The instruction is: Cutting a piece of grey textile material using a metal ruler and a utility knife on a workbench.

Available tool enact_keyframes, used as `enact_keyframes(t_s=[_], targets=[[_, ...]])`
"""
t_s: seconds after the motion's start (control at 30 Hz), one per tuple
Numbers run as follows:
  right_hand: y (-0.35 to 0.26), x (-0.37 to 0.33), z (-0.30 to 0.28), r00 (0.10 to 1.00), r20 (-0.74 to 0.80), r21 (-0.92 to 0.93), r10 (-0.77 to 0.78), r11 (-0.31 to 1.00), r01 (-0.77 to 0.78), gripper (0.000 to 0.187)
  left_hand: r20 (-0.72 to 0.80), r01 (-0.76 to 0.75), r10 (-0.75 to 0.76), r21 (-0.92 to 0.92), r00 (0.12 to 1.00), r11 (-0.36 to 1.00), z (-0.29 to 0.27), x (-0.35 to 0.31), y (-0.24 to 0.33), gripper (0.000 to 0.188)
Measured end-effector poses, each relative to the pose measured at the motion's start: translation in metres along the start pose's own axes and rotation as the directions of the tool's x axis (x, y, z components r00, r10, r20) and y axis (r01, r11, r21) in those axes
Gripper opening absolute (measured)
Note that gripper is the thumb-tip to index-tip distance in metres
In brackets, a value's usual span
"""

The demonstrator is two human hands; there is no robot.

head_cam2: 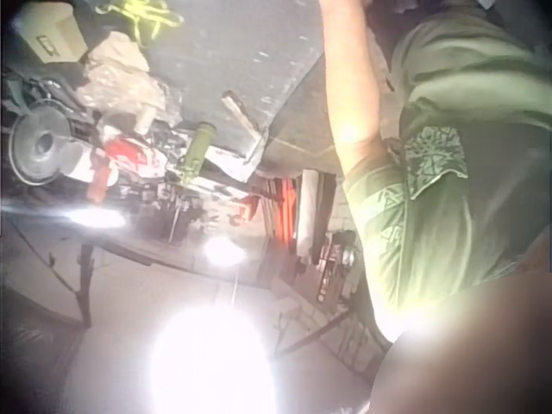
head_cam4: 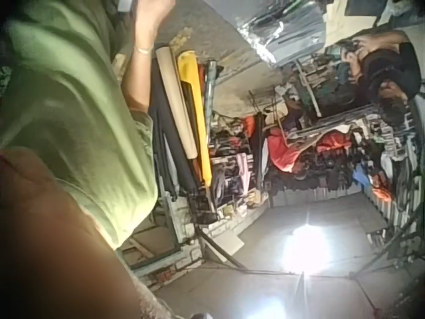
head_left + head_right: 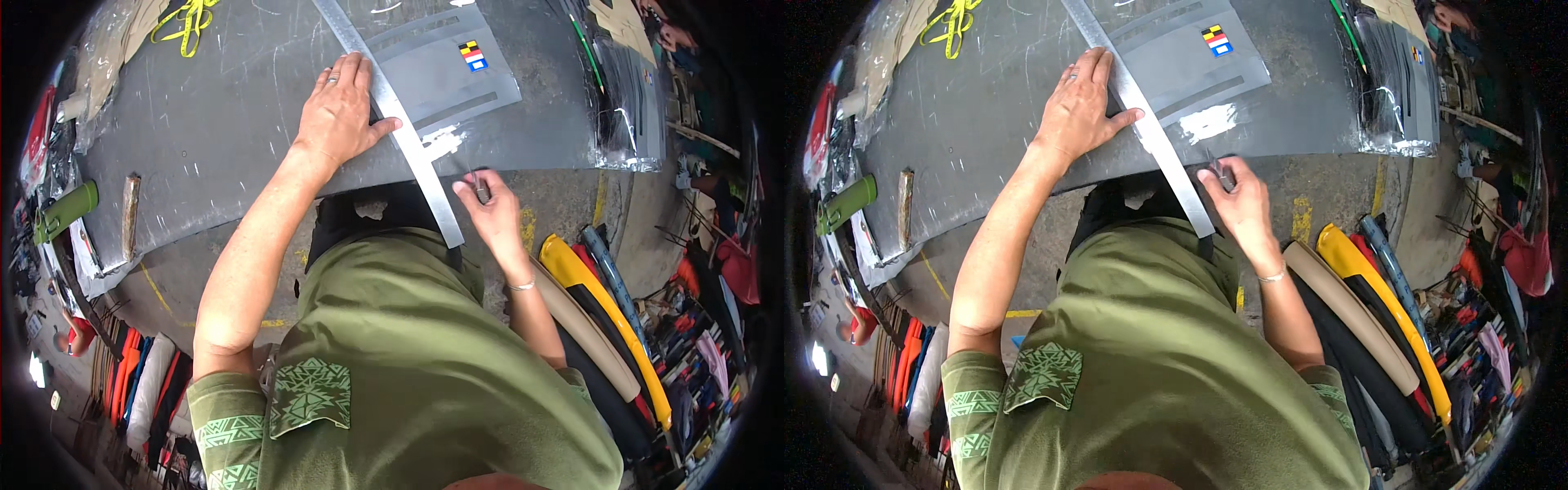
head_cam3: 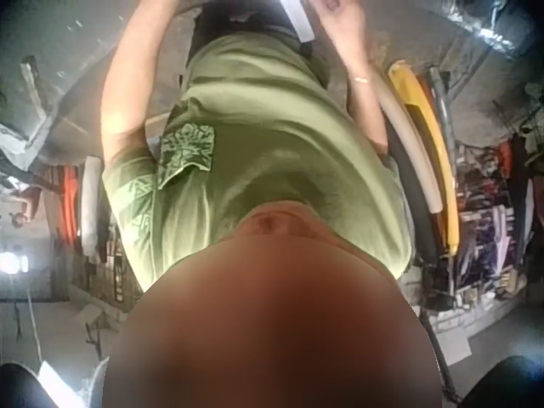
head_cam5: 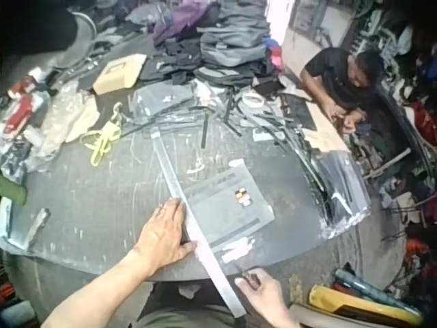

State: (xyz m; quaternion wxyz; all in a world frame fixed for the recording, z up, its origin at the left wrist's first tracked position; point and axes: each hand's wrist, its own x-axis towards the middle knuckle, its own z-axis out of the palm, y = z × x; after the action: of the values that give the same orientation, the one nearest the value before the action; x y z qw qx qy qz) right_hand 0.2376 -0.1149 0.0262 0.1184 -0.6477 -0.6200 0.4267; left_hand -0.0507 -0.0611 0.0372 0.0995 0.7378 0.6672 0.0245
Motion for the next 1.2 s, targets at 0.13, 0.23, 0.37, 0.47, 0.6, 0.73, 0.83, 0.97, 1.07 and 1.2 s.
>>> enact_keyframes(t_s=[0.13,0.23,0.37,0.47,0.6,0.73,0.83,0.97,1.07,1.2], targets=[[-0.022,0.005,-0.033,0.99,0.053,-0.018,-0.134,0.991,0.135,0.048,0.039,0.004,-0.007,0.069,0.999,0.998,-0.002,0.002,0.001,0.1],[-0.044,0.016,-0.033,0.964,0.068,0.005,-0.255,0.967,0.256,0.051,0.006,-0.044,0.044,0.068,0.999,0.997,0.002,0.003,0.0,0.099],[-0.082,0.047,-0.015,0.911,0.159,-0.071,-0.379,0.916,0.394,0.053,0.075,-0.022,0.018,0.054,0.997,0.998,0.002,0.006,0.003,0.099],[-0.104,0.075,0.008,0.887,0.143,-0.053,-0.439,0.891,0.45,0.053,0.059,-0.01,0.009,0.008,0.998,1.0,0.004,0.005,0.002,0.1],[-0.114,0.101,0.034,0.849,0.064,-0.094,-0.525,0.843,0.529,0.047,0.031,0.001,0.002,-0.097,1.0,0.995,0.008,0.002,-0.001,0.099],[-0.126,0.107,0.04,0.91,0.143,-0.159,-0.389,0.898,0.409,0.042,0.032,0.011,-0.007,-0.139,0.999,0.99,0.01,-0.001,-0.003,0.099],[-0.128,0.107,0.04,0.913,0.158,-0.179,-0.376,0.898,0.401,0.043,0.036,0.009,-0.004,-0.142,0.999,0.99,0.011,-0.002,-0.003,0.1],[-0.128,0.108,0.042,0.915,0.158,-0.194,-0.371,0.897,0.397,0.043,0.029,0.018,-0.013,-0.165,1.0,0.986,0.012,-0.003,-0.004,0.1],[-0.127,0.108,0.042,0.914,0.144,-0.192,-0.378,0.896,0.401,0.043,0.018,0.017,-0.014,-0.179,1.0,0.984,0.013,-0.002,-0.004,0.099],[-0.13,0.107,0.042,0.919,0.145,-0.206,-0.367,0.897,0.39,0.044,0.008,0.017,-0.015,-0.168,1.0,0.986,0.015,-0.003,-0.004,0.1]])
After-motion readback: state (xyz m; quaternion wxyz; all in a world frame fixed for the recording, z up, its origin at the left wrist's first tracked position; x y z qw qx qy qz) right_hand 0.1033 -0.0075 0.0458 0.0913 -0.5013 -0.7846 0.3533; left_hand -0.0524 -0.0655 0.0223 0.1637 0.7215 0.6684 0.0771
